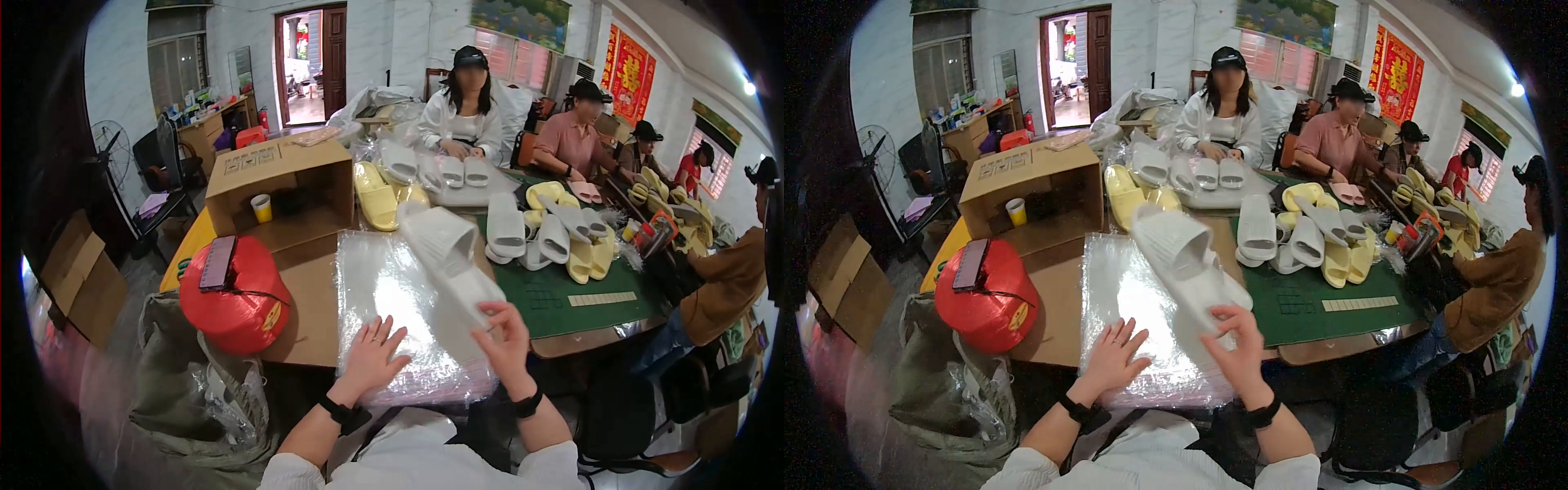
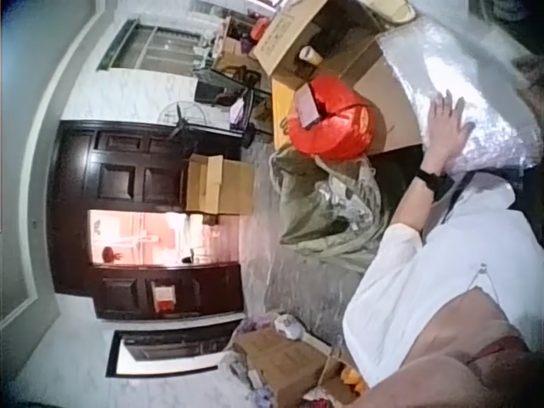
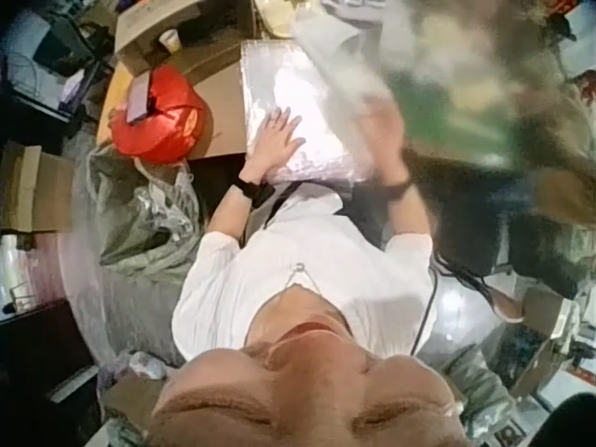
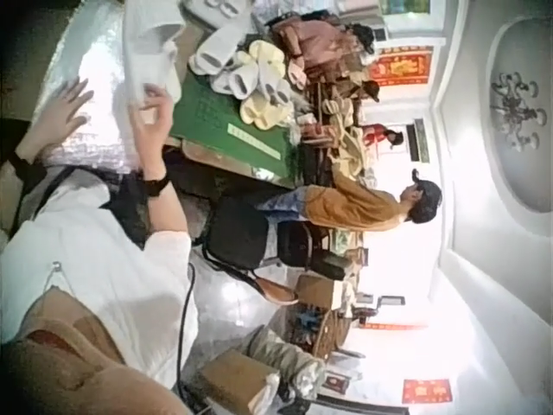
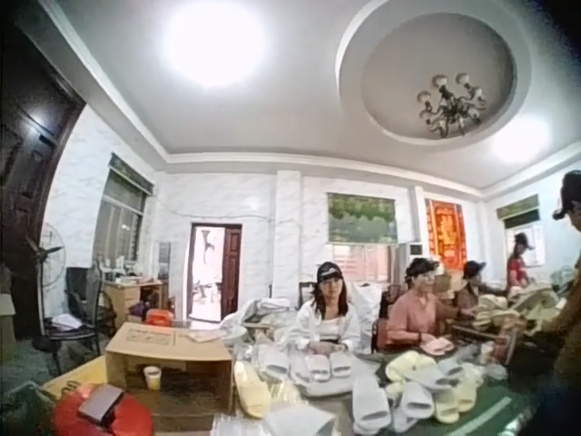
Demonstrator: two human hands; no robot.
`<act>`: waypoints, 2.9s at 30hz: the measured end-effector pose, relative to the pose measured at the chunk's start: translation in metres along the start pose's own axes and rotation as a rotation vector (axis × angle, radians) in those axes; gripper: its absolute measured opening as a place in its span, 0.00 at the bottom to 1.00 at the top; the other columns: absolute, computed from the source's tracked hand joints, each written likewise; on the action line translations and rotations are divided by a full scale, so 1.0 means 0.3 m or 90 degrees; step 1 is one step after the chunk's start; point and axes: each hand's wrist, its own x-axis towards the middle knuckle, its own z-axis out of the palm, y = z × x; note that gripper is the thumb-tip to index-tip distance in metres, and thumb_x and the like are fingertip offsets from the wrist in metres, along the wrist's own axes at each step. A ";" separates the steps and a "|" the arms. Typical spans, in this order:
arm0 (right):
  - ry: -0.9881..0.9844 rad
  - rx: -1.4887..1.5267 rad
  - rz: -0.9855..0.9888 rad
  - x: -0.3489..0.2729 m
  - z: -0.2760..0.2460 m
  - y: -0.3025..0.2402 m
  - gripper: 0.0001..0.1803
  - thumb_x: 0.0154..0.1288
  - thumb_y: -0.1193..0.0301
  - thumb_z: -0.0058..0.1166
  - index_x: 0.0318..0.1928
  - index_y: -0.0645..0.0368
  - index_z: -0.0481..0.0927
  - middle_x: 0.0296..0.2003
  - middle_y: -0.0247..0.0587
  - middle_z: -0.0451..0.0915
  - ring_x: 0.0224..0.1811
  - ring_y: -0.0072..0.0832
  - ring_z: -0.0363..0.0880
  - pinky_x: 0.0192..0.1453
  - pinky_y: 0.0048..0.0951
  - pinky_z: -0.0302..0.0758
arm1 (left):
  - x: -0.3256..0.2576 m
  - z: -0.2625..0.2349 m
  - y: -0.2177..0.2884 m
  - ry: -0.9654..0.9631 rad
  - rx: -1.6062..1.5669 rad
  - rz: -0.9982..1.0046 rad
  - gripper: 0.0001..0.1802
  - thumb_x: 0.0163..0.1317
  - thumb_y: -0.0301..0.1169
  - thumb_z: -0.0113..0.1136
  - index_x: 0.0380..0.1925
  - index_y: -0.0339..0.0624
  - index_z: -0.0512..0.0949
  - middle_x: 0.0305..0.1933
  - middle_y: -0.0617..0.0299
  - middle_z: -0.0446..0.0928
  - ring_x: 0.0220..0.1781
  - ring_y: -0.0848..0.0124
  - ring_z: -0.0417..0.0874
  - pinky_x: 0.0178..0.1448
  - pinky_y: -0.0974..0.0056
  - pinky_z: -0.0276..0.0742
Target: The worker is placing pairs of foam sandals onto bubble wrap sheets and packaging them for shipping.
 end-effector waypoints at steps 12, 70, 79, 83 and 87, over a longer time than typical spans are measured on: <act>-0.250 -0.258 0.021 -0.016 0.050 0.227 0.12 0.52 0.70 0.70 0.35 0.56 0.80 0.45 0.41 0.81 0.55 0.47 0.76 0.60 0.48 0.72 | 0.004 0.004 -0.015 -0.041 0.027 -0.010 0.36 0.67 0.58 0.52 0.69 0.50 0.70 0.74 0.44 0.63 0.78 0.46 0.58 0.80 0.43 0.48; -0.424 -0.506 0.041 0.284 0.240 0.195 0.23 0.65 0.56 0.53 0.30 0.67 0.85 0.32 0.60 0.84 0.38 0.52 0.84 0.48 0.48 0.80 | -0.009 0.007 -0.013 -0.064 -0.014 -0.009 0.34 0.67 0.58 0.52 0.63 0.47 0.75 0.73 0.44 0.66 0.77 0.45 0.60 0.81 0.44 0.42; -0.254 -0.524 0.138 0.131 0.249 0.194 0.20 0.67 0.59 0.56 0.39 0.68 0.82 0.41 0.64 0.82 0.41 0.55 0.84 0.44 0.48 0.82 | -0.005 0.014 -0.023 -0.058 -0.006 -0.015 0.34 0.65 0.55 0.56 0.66 0.50 0.73 0.75 0.46 0.63 0.79 0.46 0.56 0.81 0.44 0.44; -0.327 -0.525 0.077 0.052 0.258 0.217 0.26 0.69 0.57 0.53 0.48 0.74 0.76 0.46 0.65 0.77 0.47 0.56 0.80 0.52 0.49 0.79 | 0.012 -0.019 -0.015 -0.094 0.000 -0.010 0.35 0.61 0.55 0.58 0.66 0.53 0.74 0.73 0.51 0.67 0.78 0.48 0.59 0.82 0.45 0.43; -0.281 -0.490 0.139 0.052 0.317 0.242 0.35 0.70 0.48 0.51 0.55 0.74 0.70 0.47 0.65 0.77 0.50 0.57 0.79 0.55 0.50 0.77 | -0.001 -0.016 0.003 -0.044 -0.085 -0.032 0.35 0.60 0.56 0.59 0.66 0.54 0.74 0.72 0.54 0.70 0.76 0.50 0.62 0.82 0.47 0.43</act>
